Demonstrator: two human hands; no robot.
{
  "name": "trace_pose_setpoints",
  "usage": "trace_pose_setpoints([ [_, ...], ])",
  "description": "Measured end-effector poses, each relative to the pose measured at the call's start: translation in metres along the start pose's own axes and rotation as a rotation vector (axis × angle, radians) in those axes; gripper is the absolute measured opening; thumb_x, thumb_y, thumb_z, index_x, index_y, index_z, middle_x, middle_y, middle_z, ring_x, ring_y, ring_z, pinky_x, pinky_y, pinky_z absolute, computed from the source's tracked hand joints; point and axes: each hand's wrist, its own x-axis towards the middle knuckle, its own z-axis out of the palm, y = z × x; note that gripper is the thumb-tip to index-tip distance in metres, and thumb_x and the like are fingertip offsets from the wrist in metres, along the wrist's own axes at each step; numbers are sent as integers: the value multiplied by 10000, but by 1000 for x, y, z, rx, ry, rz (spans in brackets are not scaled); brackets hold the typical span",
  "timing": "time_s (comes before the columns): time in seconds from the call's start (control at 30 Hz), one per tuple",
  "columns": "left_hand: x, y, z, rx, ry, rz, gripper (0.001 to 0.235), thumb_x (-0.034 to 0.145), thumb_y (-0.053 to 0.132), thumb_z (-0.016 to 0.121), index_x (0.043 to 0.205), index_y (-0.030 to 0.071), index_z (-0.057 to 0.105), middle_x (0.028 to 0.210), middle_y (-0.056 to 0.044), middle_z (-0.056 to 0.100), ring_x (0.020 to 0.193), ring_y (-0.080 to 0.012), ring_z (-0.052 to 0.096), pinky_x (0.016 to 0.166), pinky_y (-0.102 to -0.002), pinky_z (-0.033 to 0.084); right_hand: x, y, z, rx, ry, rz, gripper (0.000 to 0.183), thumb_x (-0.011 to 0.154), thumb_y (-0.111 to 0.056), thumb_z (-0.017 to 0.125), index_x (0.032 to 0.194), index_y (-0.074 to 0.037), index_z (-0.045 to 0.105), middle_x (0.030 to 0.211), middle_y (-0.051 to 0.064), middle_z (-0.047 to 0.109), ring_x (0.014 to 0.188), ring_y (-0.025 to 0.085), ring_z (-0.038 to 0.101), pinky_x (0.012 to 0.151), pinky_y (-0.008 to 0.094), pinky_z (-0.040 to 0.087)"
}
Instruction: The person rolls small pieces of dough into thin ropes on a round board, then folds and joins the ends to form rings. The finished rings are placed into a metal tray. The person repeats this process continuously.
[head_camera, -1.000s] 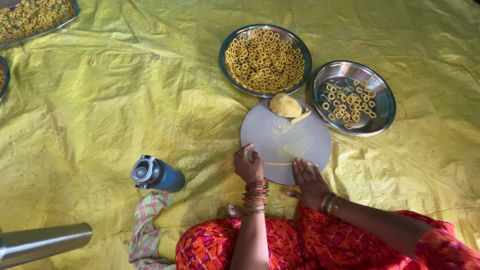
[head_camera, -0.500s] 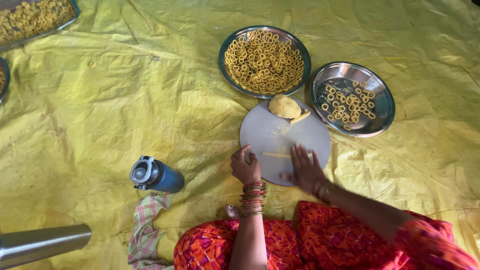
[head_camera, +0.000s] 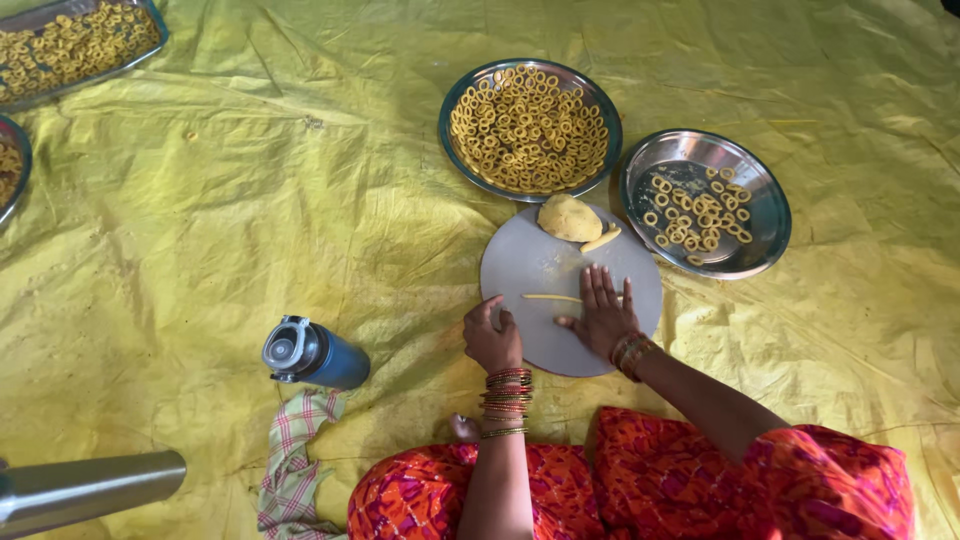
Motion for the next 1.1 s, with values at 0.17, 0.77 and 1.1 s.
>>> trace_pose_setpoints([
  [0.17,0,-1,2,-12,5,5,263,831,186,724,1078,275,744,1182,-10,665,1104,-275,634,908,-524,478,-71,10,8,12,-118,-194,1086,919,-808,285,1606,-34,-43,1698,168,-41,1561,294,-67,1200,542,-26],
  [0.77,1,11,-10,-68,-51,-57,236,866,251,717,1099,282,732,1169,-4,683,1057,-256,662,948,-497,504,-67,-51,-29,-171,115,-356,902,944,-677,422,1591,-121,128,1644,135,181,1517,286,162,1187,585,136],
  [1.1,-18,24,-15,538,-423,271,156,758,91,766,842,222,770,1026,-50,653,1070,-278,594,938,-466,381,-42,54,13,329,476,-138,265,859,-276,739,1106,-180,735,1134,29,694,1088,276,643,996,417,514],
])
